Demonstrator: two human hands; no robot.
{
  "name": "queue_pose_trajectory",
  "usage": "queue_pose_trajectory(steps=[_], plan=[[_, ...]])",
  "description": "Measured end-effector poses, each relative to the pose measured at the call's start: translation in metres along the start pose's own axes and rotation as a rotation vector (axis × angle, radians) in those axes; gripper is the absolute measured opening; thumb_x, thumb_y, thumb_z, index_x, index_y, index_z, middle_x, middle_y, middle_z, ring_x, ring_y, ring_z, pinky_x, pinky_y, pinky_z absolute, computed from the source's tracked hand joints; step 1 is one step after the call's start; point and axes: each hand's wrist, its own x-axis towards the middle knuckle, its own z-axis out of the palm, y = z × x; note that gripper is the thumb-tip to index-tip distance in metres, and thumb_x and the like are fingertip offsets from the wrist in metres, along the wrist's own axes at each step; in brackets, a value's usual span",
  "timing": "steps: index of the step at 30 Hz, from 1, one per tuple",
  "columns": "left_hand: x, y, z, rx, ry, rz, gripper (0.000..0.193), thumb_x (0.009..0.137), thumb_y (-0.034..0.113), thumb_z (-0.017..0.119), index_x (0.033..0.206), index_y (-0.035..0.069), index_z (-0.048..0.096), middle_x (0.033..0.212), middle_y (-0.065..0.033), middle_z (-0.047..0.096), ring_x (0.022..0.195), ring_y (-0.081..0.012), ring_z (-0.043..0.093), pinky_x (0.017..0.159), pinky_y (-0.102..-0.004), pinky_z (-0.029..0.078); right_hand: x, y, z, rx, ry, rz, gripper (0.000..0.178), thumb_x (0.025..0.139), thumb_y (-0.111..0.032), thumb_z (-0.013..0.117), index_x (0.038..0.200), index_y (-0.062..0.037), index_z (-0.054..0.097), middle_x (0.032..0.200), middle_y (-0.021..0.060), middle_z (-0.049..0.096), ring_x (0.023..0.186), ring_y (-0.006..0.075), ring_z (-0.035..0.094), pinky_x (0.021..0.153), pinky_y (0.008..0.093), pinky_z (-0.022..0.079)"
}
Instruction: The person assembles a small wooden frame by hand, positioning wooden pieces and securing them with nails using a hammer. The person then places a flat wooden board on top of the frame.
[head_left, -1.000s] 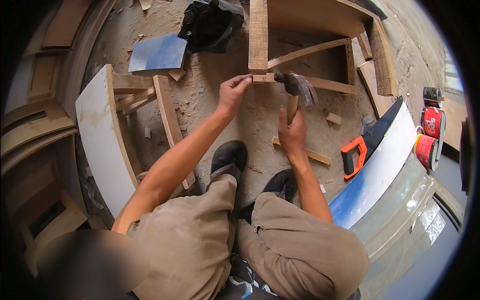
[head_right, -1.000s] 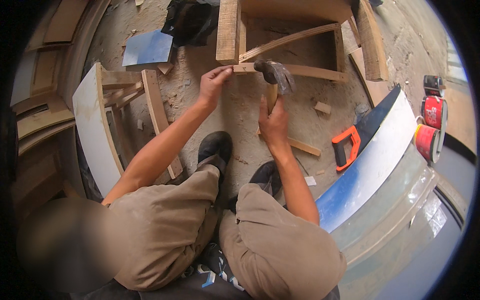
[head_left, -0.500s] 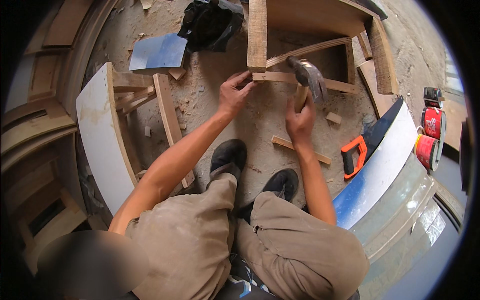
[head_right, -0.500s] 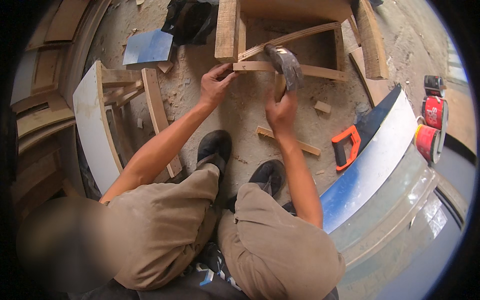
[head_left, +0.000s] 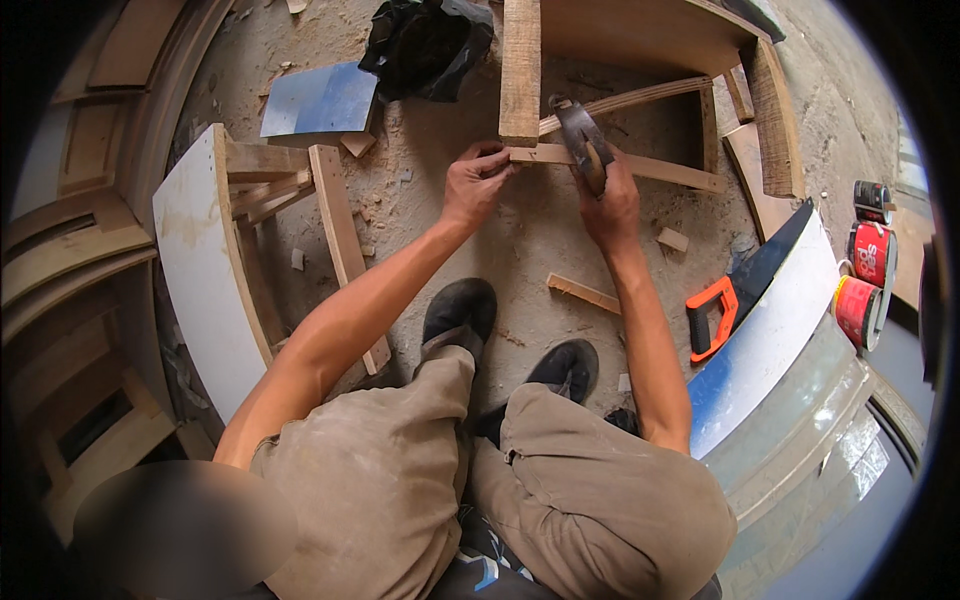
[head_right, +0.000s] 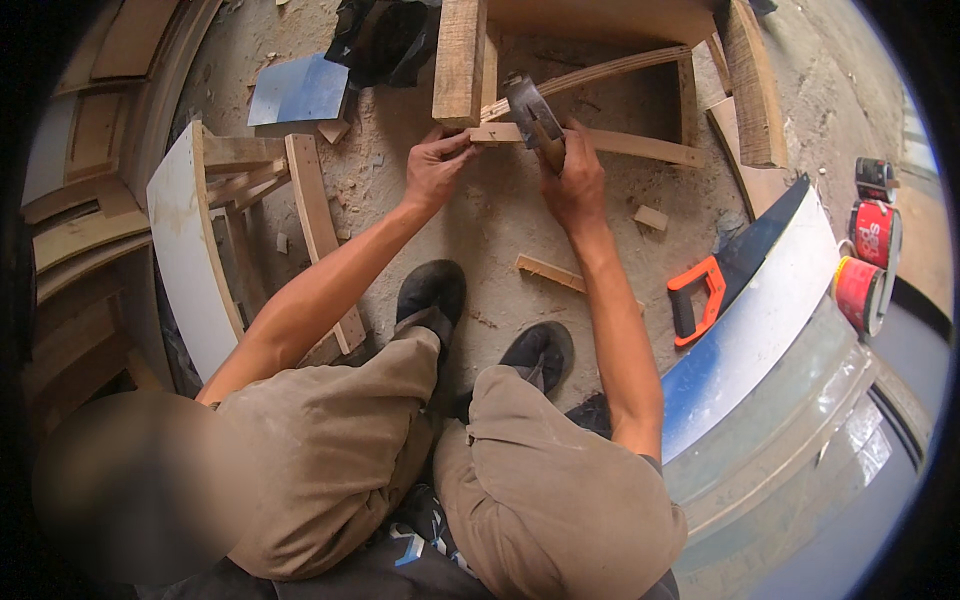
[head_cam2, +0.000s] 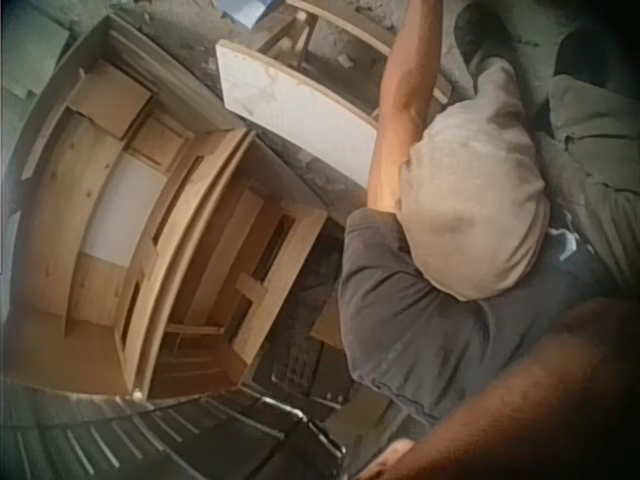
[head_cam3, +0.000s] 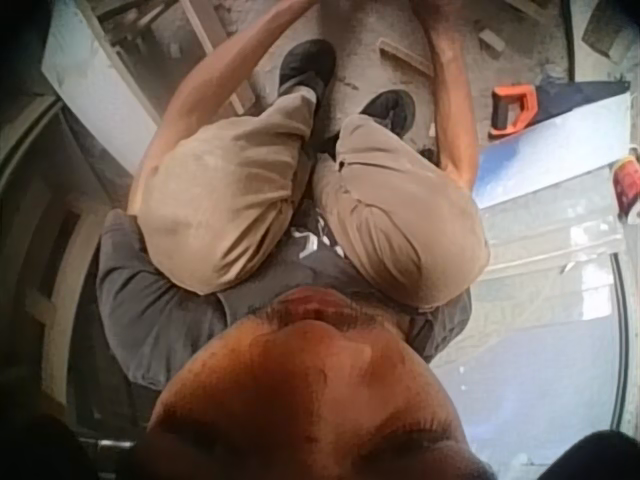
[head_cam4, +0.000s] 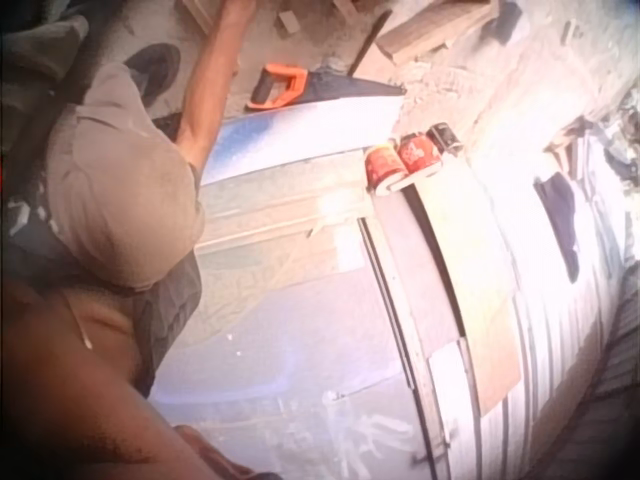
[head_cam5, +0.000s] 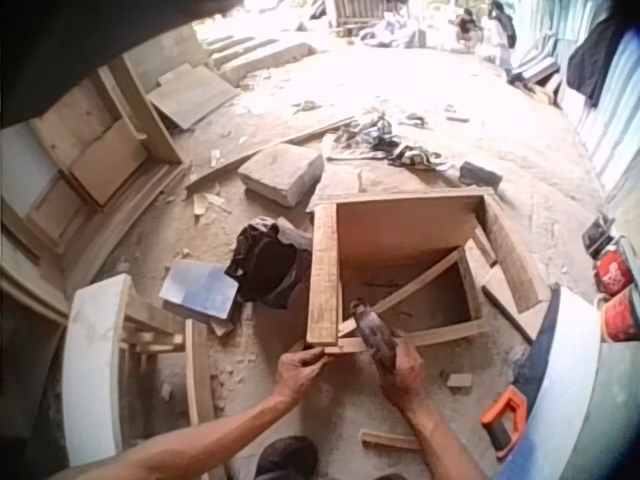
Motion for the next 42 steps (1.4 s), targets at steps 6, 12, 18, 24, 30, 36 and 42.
queue_pose_trajectory(steps=[6,12,18,24,30,36,42], plan=[[0.001,-0.006,0.0,-0.04,0.0,-0.053,0.029,0.086,0.001,0.075,0.115,-0.002,0.072,0.112,-0.0069,0.064,0.099,-0.0126,0.063,0.086,-0.0229,0.053,0.001,0.001,-0.002,-0.004,-0.037,0.031,0.034,0.081,-0.003,0.074,0.107,0.0038,0.055,0.119,0.0285,0.061,0.104,0.0472,0.062,0.083,0.0499,0.055],[0.001,0.006,-0.001,-0.028,-0.017,-0.084,0.029,0.087,0.003,0.076,0.115,-0.005,0.071,0.111,-0.0068,0.065,0.098,-0.0119,0.064,0.082,-0.0206,0.051,0.001,0.002,-0.001,-0.016,-0.023,0.021,0.031,0.081,-0.003,0.074,0.105,0.0045,0.056,0.118,0.0289,0.062,0.104,0.0462,0.063,0.084,0.0488,0.055],[0.003,-0.005,-0.003,-0.024,-0.003,-0.146,0.031,0.087,0.007,0.078,0.115,-0.003,0.071,0.105,-0.0057,0.071,0.094,-0.0091,0.064,0.079,-0.0203,0.051,0.001,0.001,-0.001,-0.02,-0.039,0.026,0.028,0.082,-0.003,0.074,0.103,0.0047,0.057,0.117,0.0288,0.063,0.106,0.0457,0.064,0.085,0.0479,0.056],[0.003,-0.008,-0.001,-0.05,0.015,-0.149,0.032,0.087,0.006,0.077,0.116,-0.003,0.071,0.103,-0.0056,0.073,0.091,-0.0083,0.064,0.081,-0.0204,0.052,0.002,-0.002,-0.002,-0.009,-0.031,0.037,0.028,0.082,-0.002,0.073,0.105,0.005,0.058,0.117,0.0284,0.063,0.105,0.0453,0.064,0.085,0.0473,0.055],[0.002,-0.009,-0.003,-0.081,-0.014,-0.109,0.032,0.091,0.013,0.074,0.116,-0.005,0.07,0.101,-0.0078,0.073,0.087,-0.0092,0.065,0.083,-0.0222,0.053,0.002,0.003,0.0,0.001,-0.038,0.022,0.029,0.084,-0.005,0.073,0.107,0.0037,0.059,0.118,0.0265,0.063,0.105,0.0445,0.064,0.084,0.0474,0.054],[0.016,0.027,-0.01,0.043,-0.072,-0.384,0.044,0.096,0.039,0.064,0.104,-0.003,0.074,0.101,-0.0116,0.069,0.093,-0.0118,0.062,0.079,-0.0282,0.049,-0.001,0.004,-0.003,-0.02,-0.063,0.081,0.03,0.085,-0.01,0.074,0.108,0.0024,0.059,0.116,0.0262,0.063,0.104,0.0445,0.063,0.084,0.0474,0.054],[0.056,0.018,0.021,-0.115,0.247,-0.35,0.043,0.098,0.038,0.058,0.111,-0.002,0.066,0.103,-0.0145,0.07,0.098,-0.0206,0.062,0.088,-0.0362,0.048,0.0,0.005,0.001,0.0,-0.056,0.09,0.035,0.085,-0.011,0.074,0.114,0.0023,0.059,0.116,0.0259,0.063,0.105,0.0446,0.062,0.085,0.0478,0.054]])
